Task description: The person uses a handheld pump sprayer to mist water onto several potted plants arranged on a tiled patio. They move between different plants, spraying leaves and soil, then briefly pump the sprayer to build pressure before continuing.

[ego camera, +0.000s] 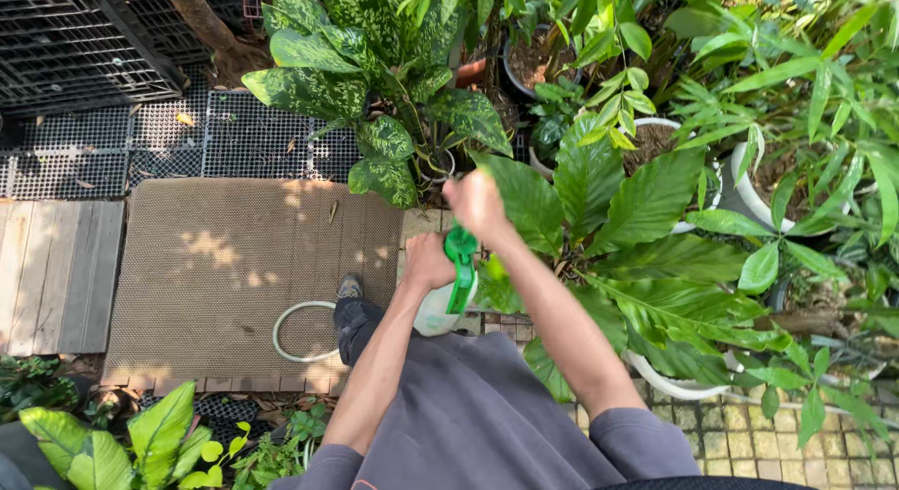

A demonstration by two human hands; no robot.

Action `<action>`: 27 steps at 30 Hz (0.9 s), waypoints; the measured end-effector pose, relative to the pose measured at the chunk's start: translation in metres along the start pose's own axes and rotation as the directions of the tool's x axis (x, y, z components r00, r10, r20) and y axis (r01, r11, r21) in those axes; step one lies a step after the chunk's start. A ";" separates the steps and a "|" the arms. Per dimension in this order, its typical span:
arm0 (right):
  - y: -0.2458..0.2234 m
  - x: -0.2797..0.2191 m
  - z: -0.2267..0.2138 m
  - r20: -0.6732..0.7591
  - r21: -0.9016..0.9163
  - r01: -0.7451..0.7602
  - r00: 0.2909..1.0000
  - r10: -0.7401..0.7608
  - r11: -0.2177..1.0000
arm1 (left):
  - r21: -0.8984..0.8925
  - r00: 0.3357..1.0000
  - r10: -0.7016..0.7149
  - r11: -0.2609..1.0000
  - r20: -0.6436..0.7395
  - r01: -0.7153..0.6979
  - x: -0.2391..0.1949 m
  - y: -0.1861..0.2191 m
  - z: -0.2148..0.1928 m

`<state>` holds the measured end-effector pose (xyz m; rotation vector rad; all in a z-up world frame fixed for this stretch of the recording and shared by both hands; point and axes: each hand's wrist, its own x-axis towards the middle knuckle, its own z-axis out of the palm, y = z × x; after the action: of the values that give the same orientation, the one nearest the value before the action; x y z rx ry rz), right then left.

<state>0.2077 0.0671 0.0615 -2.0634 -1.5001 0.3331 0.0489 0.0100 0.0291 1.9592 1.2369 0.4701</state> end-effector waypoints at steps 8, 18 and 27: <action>0.032 0.018 0.005 0.080 -0.198 0.091 0.994 -0.076 0.976 | 0.004 0.998 -0.032 0.999 0.047 0.032 -0.010 -0.007 0.013; 0.010 0.021 -0.005 0.157 -0.012 -0.236 0.959 0.235 0.972 | -0.078 0.998 -0.048 0.996 -0.028 0.045 -0.013 -0.003 0.020; 0.004 0.000 -0.002 0.110 -0.067 0.198 0.976 -0.190 0.978 | -0.144 0.991 -0.042 0.989 -0.127 0.023 -0.013 0.004 0.015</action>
<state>0.2122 0.0657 0.0604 -1.9632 -1.7862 0.3133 0.0547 -0.0086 0.0232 1.8094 1.2783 0.6600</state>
